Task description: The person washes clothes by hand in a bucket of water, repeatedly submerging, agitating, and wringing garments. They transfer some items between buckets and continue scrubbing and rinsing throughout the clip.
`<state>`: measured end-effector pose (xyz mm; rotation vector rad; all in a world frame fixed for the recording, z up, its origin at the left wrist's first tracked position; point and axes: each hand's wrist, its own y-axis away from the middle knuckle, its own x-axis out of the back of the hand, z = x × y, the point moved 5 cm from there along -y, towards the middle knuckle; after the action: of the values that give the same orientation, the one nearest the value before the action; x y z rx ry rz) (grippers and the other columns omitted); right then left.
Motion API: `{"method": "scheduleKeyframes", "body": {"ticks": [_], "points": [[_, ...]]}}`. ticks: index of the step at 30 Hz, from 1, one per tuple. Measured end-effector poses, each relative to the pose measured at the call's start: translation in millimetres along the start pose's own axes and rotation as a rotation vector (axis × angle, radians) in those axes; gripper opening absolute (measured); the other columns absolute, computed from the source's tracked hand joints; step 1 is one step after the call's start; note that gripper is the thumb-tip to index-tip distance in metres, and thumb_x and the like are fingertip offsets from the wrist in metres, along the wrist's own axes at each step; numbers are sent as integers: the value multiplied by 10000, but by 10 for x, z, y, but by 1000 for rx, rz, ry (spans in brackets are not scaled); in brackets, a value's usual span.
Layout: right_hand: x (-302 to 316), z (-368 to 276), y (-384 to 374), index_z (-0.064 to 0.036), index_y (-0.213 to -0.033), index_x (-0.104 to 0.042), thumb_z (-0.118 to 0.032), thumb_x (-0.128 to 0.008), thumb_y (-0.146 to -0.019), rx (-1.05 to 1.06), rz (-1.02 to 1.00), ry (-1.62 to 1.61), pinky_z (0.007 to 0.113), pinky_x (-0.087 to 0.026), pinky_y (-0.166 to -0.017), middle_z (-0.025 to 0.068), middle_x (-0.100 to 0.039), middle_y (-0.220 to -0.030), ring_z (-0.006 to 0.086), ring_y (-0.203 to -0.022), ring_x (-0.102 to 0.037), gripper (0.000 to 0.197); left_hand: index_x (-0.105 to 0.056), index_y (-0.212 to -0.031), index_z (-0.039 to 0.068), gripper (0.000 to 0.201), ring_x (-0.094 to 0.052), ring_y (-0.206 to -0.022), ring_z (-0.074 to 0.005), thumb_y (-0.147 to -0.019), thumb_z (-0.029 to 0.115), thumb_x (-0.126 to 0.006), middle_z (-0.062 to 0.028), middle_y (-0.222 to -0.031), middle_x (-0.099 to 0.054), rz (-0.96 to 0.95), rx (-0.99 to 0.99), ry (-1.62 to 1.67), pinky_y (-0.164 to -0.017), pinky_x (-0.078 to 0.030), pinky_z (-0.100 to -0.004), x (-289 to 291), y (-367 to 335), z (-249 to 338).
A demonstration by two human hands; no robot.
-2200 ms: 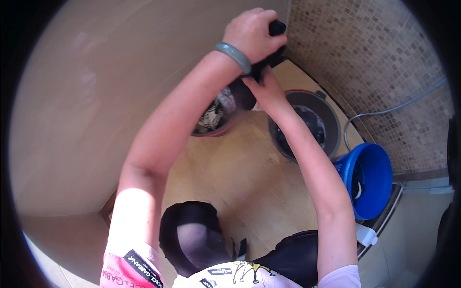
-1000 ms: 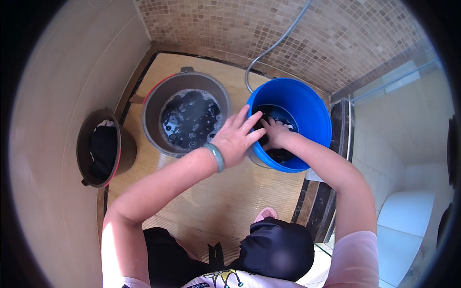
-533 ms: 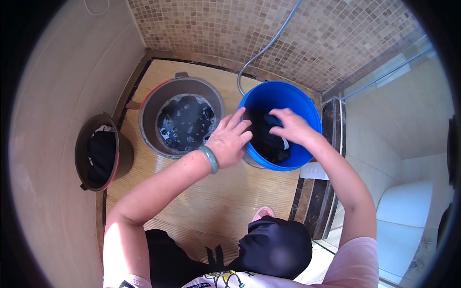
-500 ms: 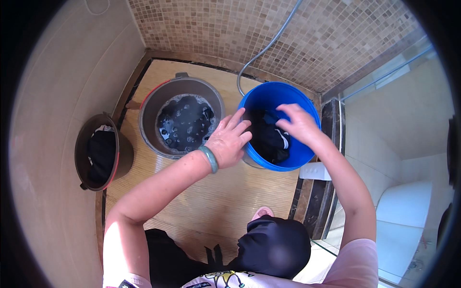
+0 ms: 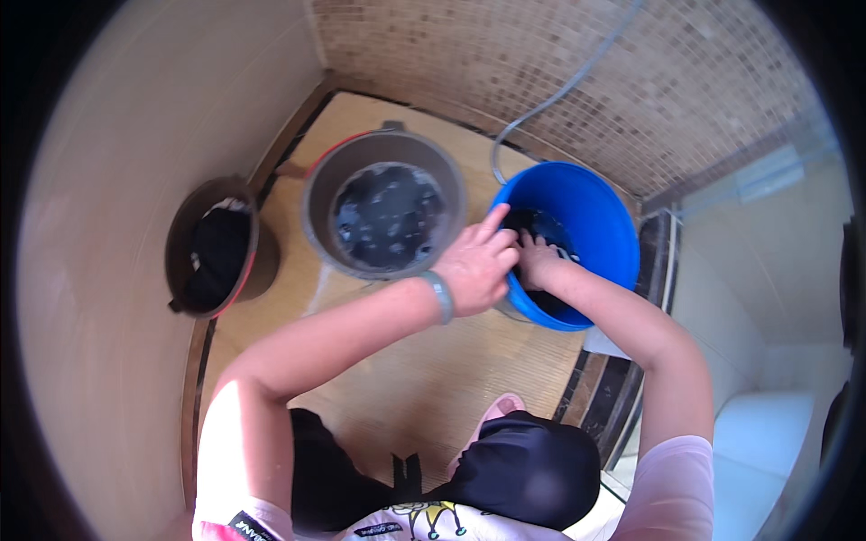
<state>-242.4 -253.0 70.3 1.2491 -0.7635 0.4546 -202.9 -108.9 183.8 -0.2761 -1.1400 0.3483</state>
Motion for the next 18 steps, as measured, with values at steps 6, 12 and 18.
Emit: {"method": "scheduleKeyframes", "body": {"ticks": [6,12,18], "points": [[0,223,-387,-142,-1364,-258,-416,-772,-581,-9,74,-270,382,-415,-934,180,-462,-1272,333,-1106,-509,975,-513,-1092,51,402,-293,-1268,-383,-699,78,-595,-180,-1299,-380,46,55,31,-972,-330,-455,14,145,-100],[248,186,245,-67,-1129,-504,-324,-713,-675,58,344,-333,397,-455,-829,207,-595,-1030,347,-973,-571,562,-435,-1204,78,548,-357,-1221,-354,-676,20,-568,-190,-1277,-397,185,215,65,-980,-313,-445,99,567,-498],[777,603,923,-42,-1102,-509,-247,-716,-686,31,493,-608,344,-441,-841,164,-606,-1035,284,-989,-579,507,-402,-1236,70,552,-368,-1210,-343,-703,-5,-527,-149,-1255,-426,133,271,151,-981,-305,-442,174,724,-584]]}}
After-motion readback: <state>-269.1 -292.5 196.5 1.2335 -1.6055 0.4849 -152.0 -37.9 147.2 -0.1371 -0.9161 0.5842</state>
